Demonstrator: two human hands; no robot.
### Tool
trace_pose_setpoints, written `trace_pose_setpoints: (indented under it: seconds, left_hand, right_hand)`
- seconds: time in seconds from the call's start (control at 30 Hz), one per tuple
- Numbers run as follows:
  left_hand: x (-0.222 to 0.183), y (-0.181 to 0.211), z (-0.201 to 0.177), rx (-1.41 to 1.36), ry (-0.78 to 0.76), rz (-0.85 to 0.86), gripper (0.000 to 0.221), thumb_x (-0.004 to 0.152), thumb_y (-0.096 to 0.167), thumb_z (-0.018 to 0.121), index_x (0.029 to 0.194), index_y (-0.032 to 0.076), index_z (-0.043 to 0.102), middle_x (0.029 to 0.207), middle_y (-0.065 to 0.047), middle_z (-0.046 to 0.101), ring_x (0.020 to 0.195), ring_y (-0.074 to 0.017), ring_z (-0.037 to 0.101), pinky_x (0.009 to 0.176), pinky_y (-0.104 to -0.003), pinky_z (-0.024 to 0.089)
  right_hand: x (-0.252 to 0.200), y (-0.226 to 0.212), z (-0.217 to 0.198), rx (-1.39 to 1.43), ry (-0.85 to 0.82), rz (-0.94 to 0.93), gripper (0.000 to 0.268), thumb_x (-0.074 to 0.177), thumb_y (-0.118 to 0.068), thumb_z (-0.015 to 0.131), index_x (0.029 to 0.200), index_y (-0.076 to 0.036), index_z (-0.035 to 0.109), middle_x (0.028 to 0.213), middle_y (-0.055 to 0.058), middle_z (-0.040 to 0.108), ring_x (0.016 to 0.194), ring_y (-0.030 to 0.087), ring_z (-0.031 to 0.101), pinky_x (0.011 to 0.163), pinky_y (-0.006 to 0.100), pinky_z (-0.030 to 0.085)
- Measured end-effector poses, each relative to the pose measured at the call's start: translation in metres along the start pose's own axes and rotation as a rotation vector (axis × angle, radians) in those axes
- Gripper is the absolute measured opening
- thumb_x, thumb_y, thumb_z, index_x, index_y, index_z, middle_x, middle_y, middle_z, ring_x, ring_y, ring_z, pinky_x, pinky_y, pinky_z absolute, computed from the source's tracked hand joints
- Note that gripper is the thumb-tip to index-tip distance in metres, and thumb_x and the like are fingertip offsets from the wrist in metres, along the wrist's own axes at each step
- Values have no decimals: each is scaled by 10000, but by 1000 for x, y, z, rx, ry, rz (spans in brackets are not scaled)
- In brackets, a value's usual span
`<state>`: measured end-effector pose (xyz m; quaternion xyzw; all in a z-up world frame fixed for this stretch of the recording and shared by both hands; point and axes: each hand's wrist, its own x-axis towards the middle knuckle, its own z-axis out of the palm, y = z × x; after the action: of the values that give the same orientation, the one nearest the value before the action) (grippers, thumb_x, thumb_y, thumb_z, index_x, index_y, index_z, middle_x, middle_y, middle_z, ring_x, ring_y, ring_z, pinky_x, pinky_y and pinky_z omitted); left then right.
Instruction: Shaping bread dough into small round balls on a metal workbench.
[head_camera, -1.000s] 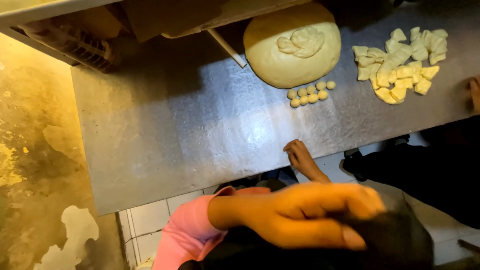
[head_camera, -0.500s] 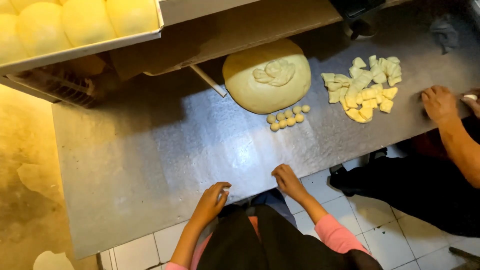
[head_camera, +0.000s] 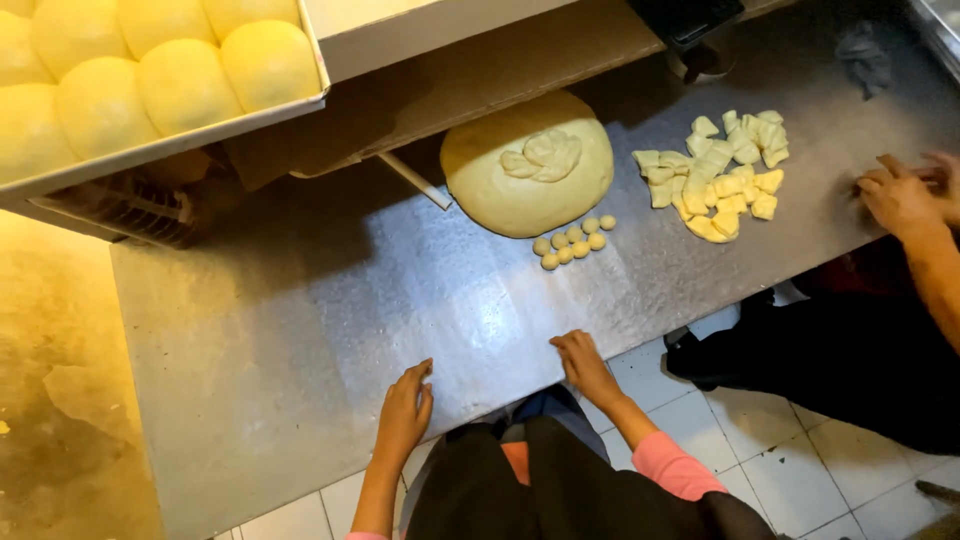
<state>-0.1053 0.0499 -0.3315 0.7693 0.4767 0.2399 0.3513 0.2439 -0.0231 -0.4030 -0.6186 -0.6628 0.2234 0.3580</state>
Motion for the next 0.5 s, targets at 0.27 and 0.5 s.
trace_pose_setpoints:
  seconds: [0.27, 0.5]
  left_hand:
    - [-39, -99, 39, 227, 558, 99, 547, 883, 23, 626, 1409, 40, 476, 1372, -255, 511, 1239, -427, 512, 1054, -502, 418]
    - [-35, -99, 41, 298, 504, 134, 637, 844, 18, 672, 1431, 97, 440, 1398, -244, 511, 1236, -408, 515, 1046, -526, 395]
  right_hand:
    - [69, -53, 20, 94, 224, 105, 303, 870, 25, 606, 1171, -10, 609, 1010, 171, 565, 967, 348, 545, 878, 419, 448]
    - [-4, 5, 13, -84, -20, 32, 345, 881, 41, 568, 1204, -50, 648, 1002, 145, 578, 983, 346, 529, 910, 426, 444]
